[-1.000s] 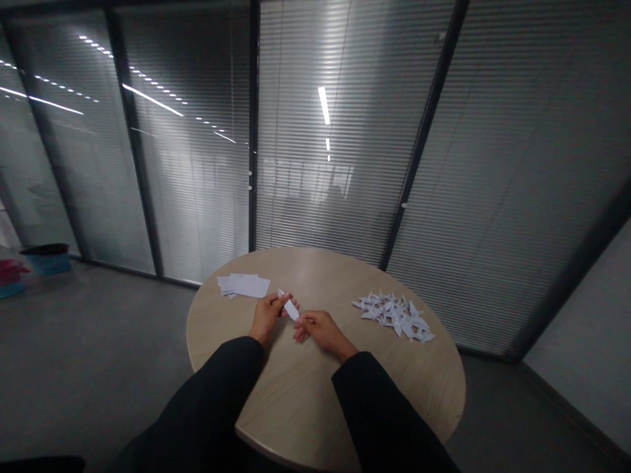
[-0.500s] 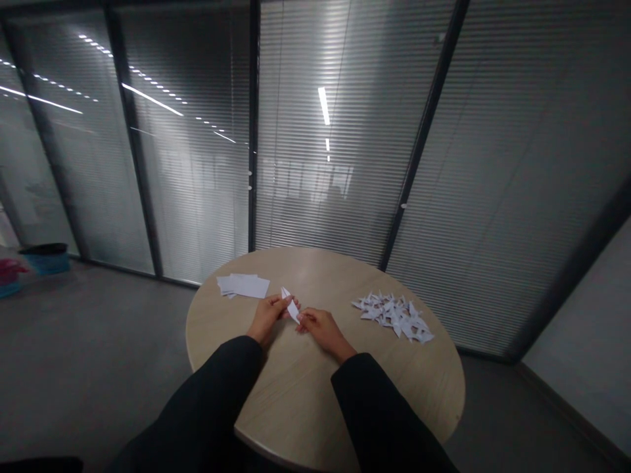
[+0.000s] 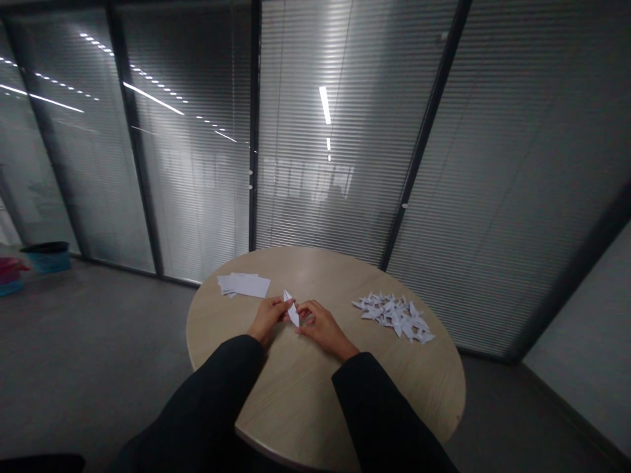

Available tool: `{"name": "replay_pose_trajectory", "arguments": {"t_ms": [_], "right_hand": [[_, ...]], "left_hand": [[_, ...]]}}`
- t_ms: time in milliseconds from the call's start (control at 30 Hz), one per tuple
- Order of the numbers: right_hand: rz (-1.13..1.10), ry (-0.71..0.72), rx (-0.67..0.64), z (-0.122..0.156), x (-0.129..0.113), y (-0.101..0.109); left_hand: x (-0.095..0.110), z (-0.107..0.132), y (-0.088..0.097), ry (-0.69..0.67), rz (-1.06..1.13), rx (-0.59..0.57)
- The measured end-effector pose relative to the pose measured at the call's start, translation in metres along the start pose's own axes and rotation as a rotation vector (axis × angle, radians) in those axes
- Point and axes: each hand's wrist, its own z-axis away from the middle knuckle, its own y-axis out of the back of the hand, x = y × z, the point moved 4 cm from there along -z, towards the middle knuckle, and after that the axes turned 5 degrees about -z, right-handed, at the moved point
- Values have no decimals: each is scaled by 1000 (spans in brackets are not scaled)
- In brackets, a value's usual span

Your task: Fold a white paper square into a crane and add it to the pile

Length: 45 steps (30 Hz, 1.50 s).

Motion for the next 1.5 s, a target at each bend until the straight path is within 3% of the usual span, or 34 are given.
{"name": "replay_pose_trajectory", "arguments": {"t_ms": [400,833,1167,1500], "right_hand": [[-30,27,-12,1,-4,1],[-19,63,201,-2,-14,11],[-6,50,209,-3,-1,8],[-98,-46,189,-4,12,9]], "left_hand": [[-4,1,-2,28,-86,-77],[-8,8,-14,89,-163,-262],[-8,16,-24,132,-147,-406],[-20,10,-24,68,-145,-494]]}}
